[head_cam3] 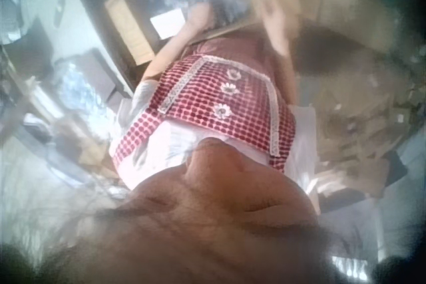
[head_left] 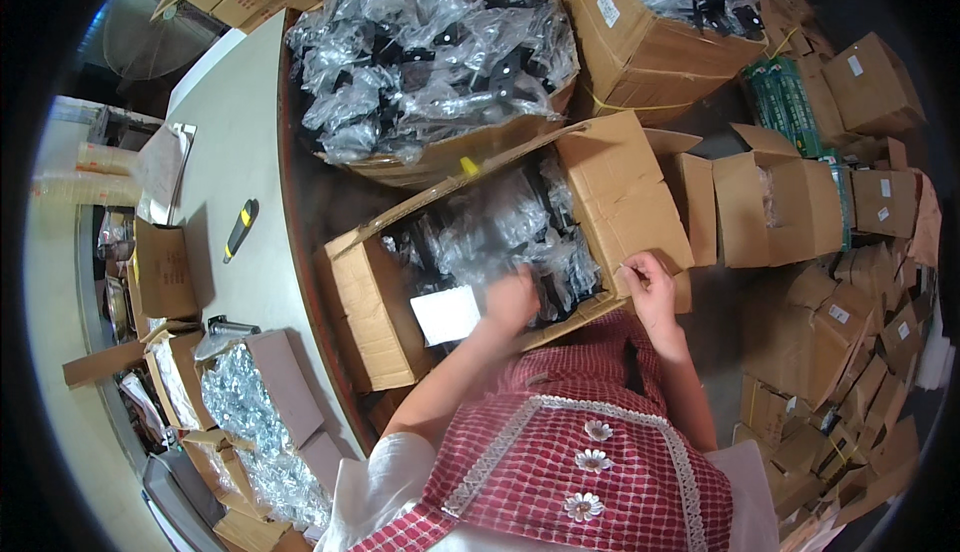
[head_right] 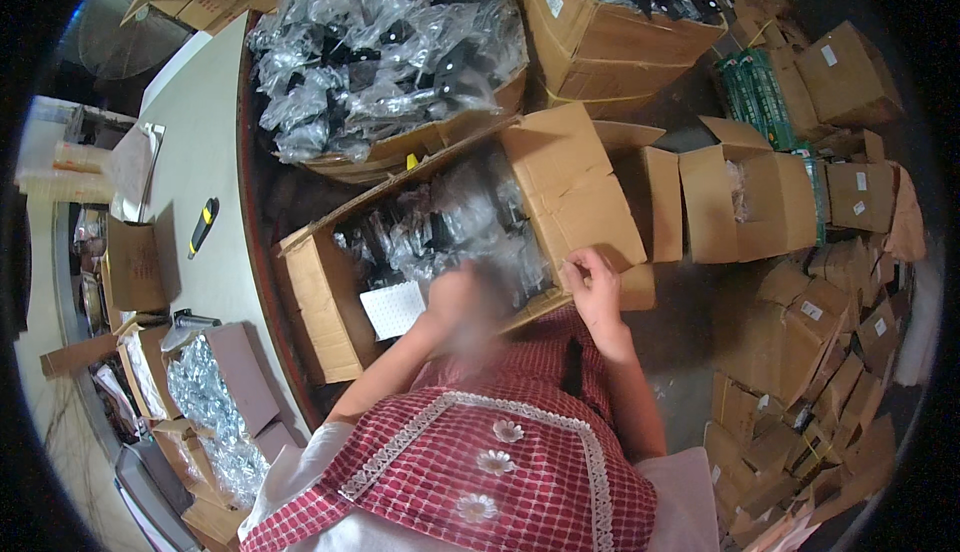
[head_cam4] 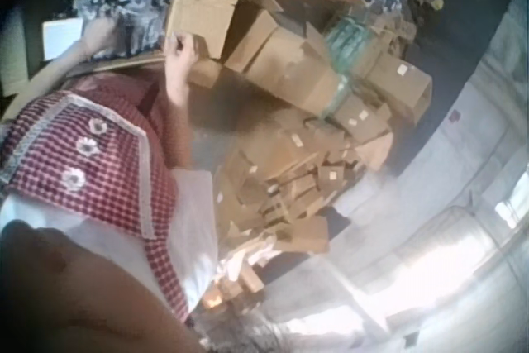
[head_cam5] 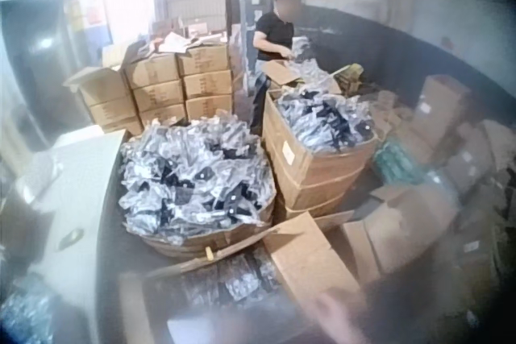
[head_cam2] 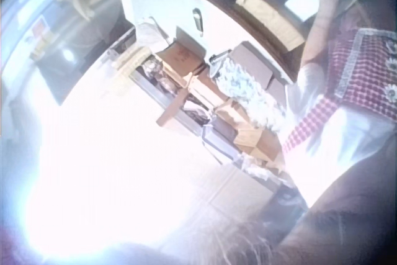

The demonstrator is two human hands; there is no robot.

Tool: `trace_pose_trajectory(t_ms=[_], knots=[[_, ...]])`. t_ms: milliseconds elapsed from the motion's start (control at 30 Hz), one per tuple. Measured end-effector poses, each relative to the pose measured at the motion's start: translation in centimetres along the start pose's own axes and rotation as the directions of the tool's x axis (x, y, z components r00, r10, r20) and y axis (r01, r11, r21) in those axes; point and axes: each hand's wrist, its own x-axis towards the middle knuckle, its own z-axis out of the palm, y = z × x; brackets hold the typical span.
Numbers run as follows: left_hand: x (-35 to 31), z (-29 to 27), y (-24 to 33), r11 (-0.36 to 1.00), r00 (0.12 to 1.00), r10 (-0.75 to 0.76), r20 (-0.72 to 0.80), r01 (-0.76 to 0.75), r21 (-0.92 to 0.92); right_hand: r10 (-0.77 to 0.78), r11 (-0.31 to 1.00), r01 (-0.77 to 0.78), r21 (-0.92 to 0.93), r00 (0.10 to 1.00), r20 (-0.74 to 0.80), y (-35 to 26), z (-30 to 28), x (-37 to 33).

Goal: The person unpacks small black plastic components from plastic bags inside a cardboard box. They remove each item, briefly inspect it, and place it into a nearby box. The person repeats this process for multiple items throughout the clip.

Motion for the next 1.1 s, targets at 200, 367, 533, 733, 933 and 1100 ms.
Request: trace_pose_trajectory(t_ms=[200, 367, 533, 733, 933, 1100], knots=[[-0.3, 1.9, 2.4, 0.986, 0.985, -0.167, -0.039, 0.166, -0.024, 0.089, 0.994, -0.085, 0.071, 0.995, -0.045, 0.9, -0.9, -0.3], [-1.1, 1.3, 5.1, 0.927, 0.916, -0.367, -0.164, 0.344, -0.149, -0.076, 0.996, 0.071, -0.047, 0.988, -0.132, 1.1, -1.8, 0.1], [-1.0, 1.1, 4.6, 0.928, 0.885, -0.355, -0.301, 0.293, -0.232, 0.007, 0.991, 0.011, 0.137, 0.991, -0.135, 2.0, -2.2, 0.6], [1.7, 3.4, 3.3, 0.813, 0.844, -0.479, -0.241, 0.322, -0.485, 0.107, 0.953, -0.095, 0.287, 0.994, -0.026, 1.1, 0.1, 0.0], [-0.5, 3.2, 1.7, 0.293, 0.903, -0.421, 0.092, 0.231, -0.928, 0.049, 0.920, -0.104, 0.377, 0.987, 0.152, -2.4, 0.8, 0.2], [-3.9, 1.2, 1.9, 0.231, 0.979, -0.206, -0.004, 0.044, -0.972, 0.112, 0.751, -0.475, 0.460, 0.777, 0.619, -6.2, 1.1, 1.1]])
